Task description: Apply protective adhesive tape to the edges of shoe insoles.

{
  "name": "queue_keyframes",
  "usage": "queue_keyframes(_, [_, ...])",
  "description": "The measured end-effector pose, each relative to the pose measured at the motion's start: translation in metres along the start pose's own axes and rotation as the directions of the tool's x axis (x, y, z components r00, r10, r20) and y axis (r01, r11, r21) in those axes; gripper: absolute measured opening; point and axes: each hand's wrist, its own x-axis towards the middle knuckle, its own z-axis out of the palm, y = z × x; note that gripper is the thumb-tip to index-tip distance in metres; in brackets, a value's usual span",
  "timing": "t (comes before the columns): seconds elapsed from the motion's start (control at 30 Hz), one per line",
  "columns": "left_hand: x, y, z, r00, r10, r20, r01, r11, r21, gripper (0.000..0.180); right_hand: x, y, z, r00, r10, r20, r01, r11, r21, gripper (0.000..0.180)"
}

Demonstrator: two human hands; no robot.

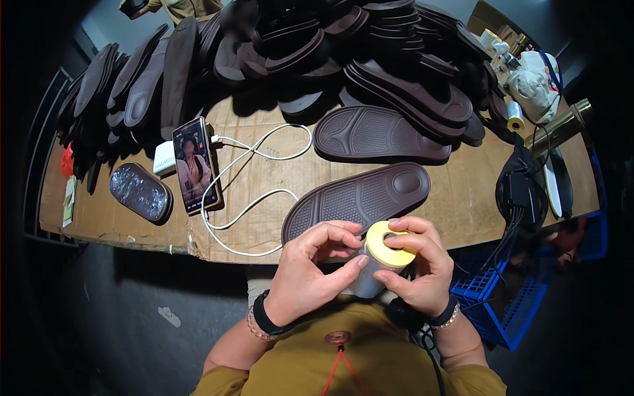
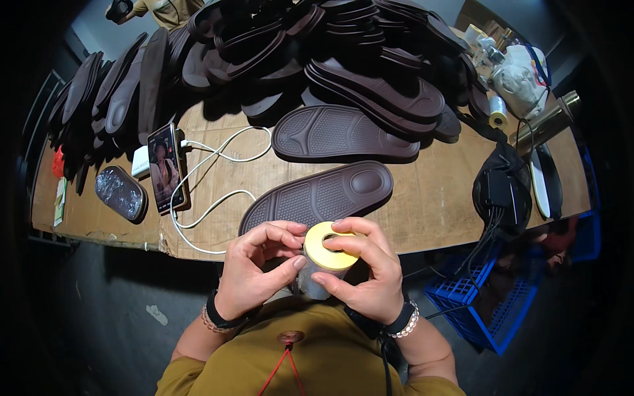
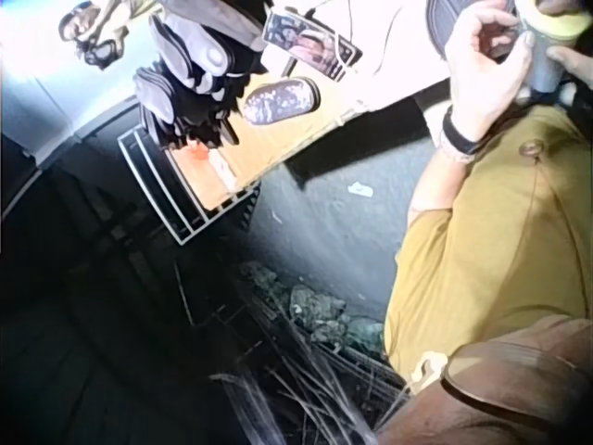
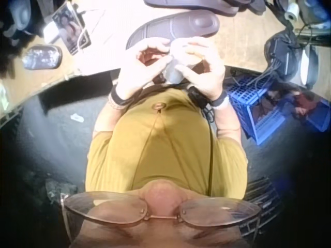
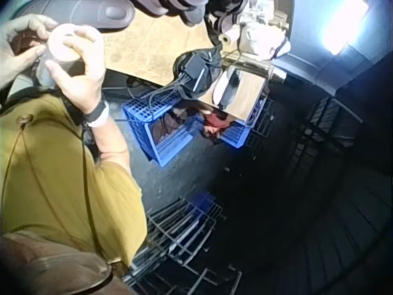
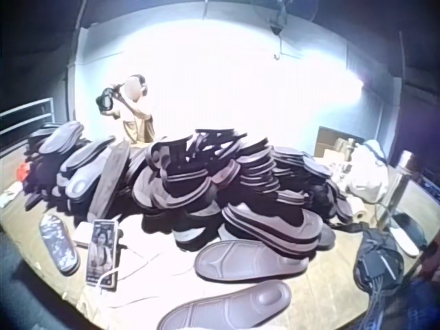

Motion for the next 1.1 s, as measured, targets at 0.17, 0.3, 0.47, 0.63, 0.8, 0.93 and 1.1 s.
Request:
queue_keyframes(0.17, [-0.002,0.002,0.000,1.000,0.004,-0.003,-0.003,0.998,0.059,0.022,-0.001,-0.006,0.002,0.999,-0.048,-0.025,0.047,0.996,-0.071,0.048])
queue_keyframes(0.3, [-0.003,0.004,-0.002,0.999,0.034,-0.006,-0.033,0.991,0.133,0.021,-0.001,-0.009,0.003,0.997,-0.078,-0.020,0.074,0.988,-0.138,0.050])
queue_keyframes(0.47, [-0.002,0.009,-0.005,1.000,0.012,-0.016,-0.009,0.991,0.134,0.022,-0.001,-0.014,0.006,0.995,-0.102,-0.011,0.099,0.982,-0.160,0.050])
queue_keyframes(0.63, [0.002,0.008,-0.008,1.000,-0.025,-0.011,0.026,0.996,0.081,0.021,-0.001,-0.014,0.007,0.995,-0.101,-0.008,0.098,0.982,-0.160,0.050])
queue_keyframes(0.8, [0.005,0.009,-0.015,0.980,-0.158,0.117,0.168,0.982,-0.083,0.020,-0.001,-0.014,0.006,0.992,-0.121,0.022,0.123,0.977,-0.176,0.050])
queue_keyframes(0.93, [0.007,0.011,-0.020,0.953,-0.242,0.184,0.269,0.952,-0.144,0.019,-0.002,-0.015,0.007,0.994,-0.108,0.027,0.111,0.978,-0.174,0.050])
queue_keyframes(1.1, [0.011,0.014,-0.020,0.937,-0.291,0.195,0.309,0.949,-0.069,0.016,-0.001,-0.013,0.006,0.991,-0.127,0.029,0.130,0.973,-0.193,0.051])
